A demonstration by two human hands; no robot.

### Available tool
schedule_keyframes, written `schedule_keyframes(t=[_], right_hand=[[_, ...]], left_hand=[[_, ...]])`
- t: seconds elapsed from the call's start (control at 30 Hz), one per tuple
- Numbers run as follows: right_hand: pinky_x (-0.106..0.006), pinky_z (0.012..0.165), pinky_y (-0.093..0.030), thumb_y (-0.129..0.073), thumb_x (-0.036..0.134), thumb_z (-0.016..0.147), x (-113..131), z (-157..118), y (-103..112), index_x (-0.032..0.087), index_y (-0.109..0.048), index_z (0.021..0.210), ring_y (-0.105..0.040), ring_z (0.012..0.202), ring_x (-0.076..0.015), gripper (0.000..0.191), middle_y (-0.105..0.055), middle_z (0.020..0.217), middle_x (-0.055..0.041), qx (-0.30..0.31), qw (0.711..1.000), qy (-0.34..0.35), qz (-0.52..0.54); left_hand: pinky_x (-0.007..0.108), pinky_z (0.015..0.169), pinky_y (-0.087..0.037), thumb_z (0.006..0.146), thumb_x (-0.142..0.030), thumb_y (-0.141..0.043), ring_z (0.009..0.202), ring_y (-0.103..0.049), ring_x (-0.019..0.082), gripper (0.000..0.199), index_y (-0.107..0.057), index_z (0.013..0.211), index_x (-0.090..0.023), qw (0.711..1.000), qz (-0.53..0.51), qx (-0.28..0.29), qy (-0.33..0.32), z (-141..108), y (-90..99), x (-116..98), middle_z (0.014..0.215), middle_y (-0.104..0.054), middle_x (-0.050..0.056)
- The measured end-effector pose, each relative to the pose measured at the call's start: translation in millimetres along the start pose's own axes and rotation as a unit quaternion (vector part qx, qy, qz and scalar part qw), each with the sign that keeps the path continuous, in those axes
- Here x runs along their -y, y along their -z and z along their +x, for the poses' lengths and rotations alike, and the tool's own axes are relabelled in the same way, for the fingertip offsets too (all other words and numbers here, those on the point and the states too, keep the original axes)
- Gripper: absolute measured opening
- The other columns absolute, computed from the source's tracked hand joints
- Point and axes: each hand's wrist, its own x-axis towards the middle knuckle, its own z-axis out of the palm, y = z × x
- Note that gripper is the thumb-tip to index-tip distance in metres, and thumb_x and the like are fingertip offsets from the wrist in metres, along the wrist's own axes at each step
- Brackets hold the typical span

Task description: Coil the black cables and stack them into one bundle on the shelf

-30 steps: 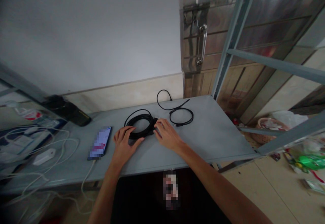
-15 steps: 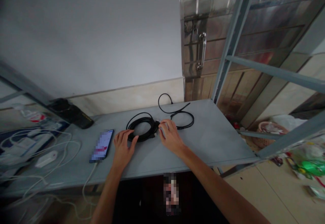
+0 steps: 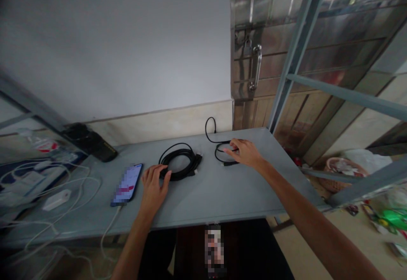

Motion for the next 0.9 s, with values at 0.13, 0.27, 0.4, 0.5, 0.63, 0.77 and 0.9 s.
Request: schedule_keyframes(t=[0.13,0.27,0.4,0.5,0.63,0.77,0.9], right_hand=[[-0.030,0.060,-0.040,-0.057,0.057,0.104,-9.2,-28.5,-9.4,0.023,-0.060,0.072,-0.052,0.056,-0.0155,0.047,-0.059,0.061,-0.0001,0.032,0.996,-0.027,0.082],[-0.028,0.054,-0.035,-0.065,0.057,0.096,-11.3,-31.7,-12.2,0.022,-0.058,0.068,-0.046,0.052,-0.0131,0.045,-0.054,0.057,0.0015,0.024,0.989,-0.058,0.133],[-0.027,0.053,-0.032,-0.065,0.057,0.093,-13.4,-24.6,-10.7,0.022,-0.056,0.066,-0.044,0.052,-0.0120,0.046,-0.052,0.056,0.0019,0.029,0.983,-0.077,0.164],[-0.027,0.054,-0.032,-0.065,0.057,0.092,-14.0,-24.0,-9.8,0.022,-0.057,0.066,-0.043,0.052,-0.0118,0.044,-0.051,0.055,0.0025,0.027,0.983,-0.077,0.163],[-0.027,0.055,-0.031,-0.065,0.056,0.093,-13.5,-24.9,-7.0,0.021,-0.055,0.067,-0.041,0.054,-0.0112,0.044,-0.048,0.057,0.0034,0.031,0.981,-0.080,0.172],[-0.028,0.055,-0.028,-0.062,0.056,0.097,-13.4,-23.1,-2.7,0.022,-0.048,0.066,-0.036,0.056,-0.0103,0.049,-0.043,0.059,0.0039,0.036,0.975,-0.085,0.200],[-0.028,0.055,-0.028,-0.063,0.061,0.100,-16.2,-21.0,-1.4,0.021,-0.052,0.067,-0.038,0.056,-0.0104,0.053,-0.043,0.059,0.0035,0.040,0.966,-0.097,0.236]], left_hand=[[0.056,0.109,-0.049,0.112,-0.039,-0.058,0.124,-0.065,0.036,0.023,-0.064,0.130,-0.027,1.000,0.003,0.003,-0.006,2.2,2.2,-0.5,0.126,-0.073,0.013],[0.057,0.109,-0.049,0.111,-0.034,-0.060,0.123,-0.066,0.036,0.020,-0.066,0.128,-0.027,1.000,-0.003,0.004,-0.023,2.5,2.6,-10.2,0.124,-0.074,0.013],[0.059,0.116,-0.046,0.110,-0.031,-0.060,0.130,-0.065,0.037,0.032,-0.063,0.142,-0.028,0.997,-0.066,0.001,-0.047,21.1,-14.3,-51.4,0.130,-0.073,0.014],[0.062,0.126,-0.040,0.112,-0.041,-0.058,0.148,-0.056,0.039,0.058,-0.044,0.167,-0.029,0.985,-0.162,0.026,-0.053,59.3,-43.6,-100.0,0.157,-0.062,0.017],[0.057,0.132,-0.036,0.117,-0.053,-0.045,0.166,-0.038,0.032,0.064,-0.029,0.176,-0.033,0.939,-0.342,0.026,-0.021,116.2,-97.0,-147.4,0.180,-0.041,0.015],[0.048,0.126,-0.043,0.118,-0.060,-0.038,0.146,-0.063,0.027,0.057,-0.056,0.160,-0.025,0.895,-0.440,0.048,0.052,133.9,-141.0,-158.5,0.154,-0.068,0.017],[0.041,0.109,-0.053,0.117,-0.063,-0.038,0.112,-0.073,0.025,0.058,-0.077,0.116,-0.020,0.893,-0.437,0.056,0.090,122.5,-155.0,-152.6,0.113,-0.080,0.011]])
